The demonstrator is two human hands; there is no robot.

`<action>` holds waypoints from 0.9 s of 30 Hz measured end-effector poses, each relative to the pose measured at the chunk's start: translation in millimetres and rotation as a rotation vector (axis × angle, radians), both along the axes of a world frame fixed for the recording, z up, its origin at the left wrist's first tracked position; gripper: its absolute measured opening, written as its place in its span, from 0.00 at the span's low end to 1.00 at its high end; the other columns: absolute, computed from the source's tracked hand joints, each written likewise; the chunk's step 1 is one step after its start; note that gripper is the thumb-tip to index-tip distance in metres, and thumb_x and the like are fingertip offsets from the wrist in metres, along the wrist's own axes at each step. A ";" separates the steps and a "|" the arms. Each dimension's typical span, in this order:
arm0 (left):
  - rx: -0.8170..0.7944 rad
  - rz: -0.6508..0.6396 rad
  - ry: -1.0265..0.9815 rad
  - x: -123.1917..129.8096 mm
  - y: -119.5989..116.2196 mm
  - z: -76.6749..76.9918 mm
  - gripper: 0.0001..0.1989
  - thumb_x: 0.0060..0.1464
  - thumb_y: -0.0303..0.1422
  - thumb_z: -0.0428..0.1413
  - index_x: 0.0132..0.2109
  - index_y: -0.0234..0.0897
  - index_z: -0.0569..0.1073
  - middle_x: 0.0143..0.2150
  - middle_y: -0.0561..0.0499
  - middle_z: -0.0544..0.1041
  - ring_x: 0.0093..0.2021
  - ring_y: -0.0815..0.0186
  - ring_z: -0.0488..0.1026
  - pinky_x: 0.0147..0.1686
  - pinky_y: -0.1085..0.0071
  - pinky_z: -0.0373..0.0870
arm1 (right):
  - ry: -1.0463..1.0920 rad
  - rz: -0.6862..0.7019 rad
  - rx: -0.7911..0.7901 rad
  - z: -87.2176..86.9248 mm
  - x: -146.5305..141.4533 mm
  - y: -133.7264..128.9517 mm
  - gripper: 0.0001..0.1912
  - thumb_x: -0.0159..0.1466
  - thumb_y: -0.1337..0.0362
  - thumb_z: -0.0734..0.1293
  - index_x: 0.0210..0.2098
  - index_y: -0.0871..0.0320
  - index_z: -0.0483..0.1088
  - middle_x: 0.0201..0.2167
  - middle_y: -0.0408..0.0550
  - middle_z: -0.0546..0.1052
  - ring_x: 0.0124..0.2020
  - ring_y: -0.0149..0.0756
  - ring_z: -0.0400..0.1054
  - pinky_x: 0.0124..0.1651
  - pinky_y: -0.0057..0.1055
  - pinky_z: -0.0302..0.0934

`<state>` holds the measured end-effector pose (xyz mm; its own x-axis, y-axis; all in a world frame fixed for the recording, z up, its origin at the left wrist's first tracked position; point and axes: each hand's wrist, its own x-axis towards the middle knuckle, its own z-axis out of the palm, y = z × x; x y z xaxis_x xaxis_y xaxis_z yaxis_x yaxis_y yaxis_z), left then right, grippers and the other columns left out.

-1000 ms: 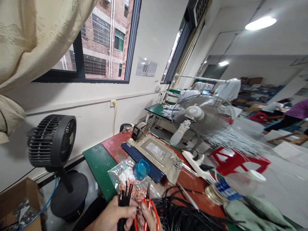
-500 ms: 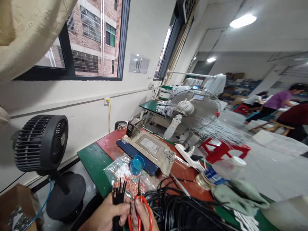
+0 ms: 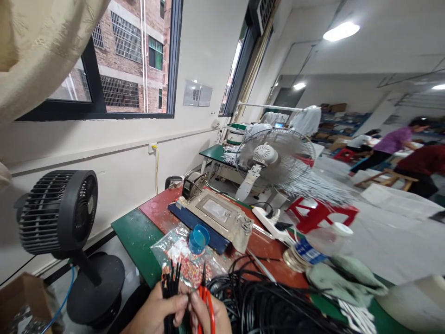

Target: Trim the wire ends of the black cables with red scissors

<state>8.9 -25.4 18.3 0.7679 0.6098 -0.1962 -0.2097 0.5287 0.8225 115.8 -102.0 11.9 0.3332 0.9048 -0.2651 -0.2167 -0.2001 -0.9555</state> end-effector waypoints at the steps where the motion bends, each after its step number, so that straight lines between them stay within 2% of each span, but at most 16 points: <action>1: -0.001 -0.006 0.005 -0.1 -0.2 1.7 0.21 0.35 0.46 0.63 0.26 0.31 0.72 0.12 0.56 0.64 0.13 0.75 0.57 0.17 0.75 0.50 | 0.064 0.011 -0.006 -2.8 1.7 0.8 0.30 0.48 0.36 0.63 0.15 0.59 0.60 0.09 0.37 0.58 0.11 0.22 0.52 0.16 0.23 0.43; 4: -0.004 -0.015 0.001 -0.2 -0.5 5.8 0.20 0.35 0.46 0.63 0.25 0.31 0.71 0.12 0.55 0.64 0.13 0.75 0.57 0.16 0.75 0.49 | 0.201 -0.011 0.015 -6.0 2.8 3.2 0.30 0.47 0.35 0.63 0.15 0.58 0.59 0.08 0.35 0.57 0.09 0.21 0.49 0.13 0.22 0.42; 7: -0.008 -0.019 -0.013 -0.5 -0.4 5.9 0.20 0.36 0.45 0.63 0.25 0.30 0.71 0.13 0.54 0.66 0.13 0.75 0.58 0.16 0.75 0.49 | 0.226 -0.058 0.021 -0.4 -1.8 4.0 0.29 0.49 0.38 0.65 0.16 0.59 0.60 0.08 0.34 0.57 0.09 0.19 0.49 0.13 0.21 0.43; 11: -0.027 -0.033 -0.025 -1.3 0.5 1.0 0.19 0.37 0.45 0.63 0.24 0.30 0.70 0.16 0.51 0.68 0.14 0.74 0.60 0.16 0.75 0.51 | 0.274 -0.085 -0.002 9.8 -7.9 2.9 0.27 0.49 0.41 0.68 0.16 0.60 0.61 0.08 0.34 0.59 0.09 0.19 0.49 0.12 0.19 0.45; 16: -0.097 -0.057 -0.030 -2.0 2.3 -6.7 0.19 0.38 0.44 0.63 0.25 0.31 0.69 0.17 0.50 0.70 0.15 0.74 0.61 0.17 0.75 0.53 | 0.352 -0.068 -0.010 13.8 -10.1 2.4 0.26 0.47 0.42 0.69 0.17 0.59 0.61 0.09 0.34 0.59 0.09 0.19 0.49 0.12 0.20 0.45; 21: -0.107 -0.092 -0.076 -0.9 3.7 -10.4 0.18 0.41 0.44 0.61 0.25 0.32 0.70 0.13 0.54 0.66 0.15 0.72 0.61 0.19 0.73 0.56 | 0.269 -0.041 -0.002 9.4 -10.4 5.2 0.28 0.47 0.40 0.67 0.18 0.60 0.61 0.09 0.35 0.59 0.10 0.19 0.49 0.13 0.20 0.42; 27: -0.112 -0.046 -0.033 -1.1 4.6 -9.2 0.18 0.39 0.44 0.62 0.24 0.31 0.70 0.13 0.54 0.66 0.15 0.74 0.60 0.19 0.75 0.53 | 0.154 -0.098 -0.015 -4.6 -4.1 8.2 0.30 0.45 0.37 0.66 0.16 0.59 0.59 0.09 0.35 0.58 0.10 0.20 0.52 0.15 0.21 0.43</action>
<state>7.8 -20.8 9.1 0.8016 0.5499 -0.2348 -0.2095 0.6262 0.7510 111.7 -93.8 7.3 0.3738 0.8657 -0.3328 -0.3798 -0.1845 -0.9065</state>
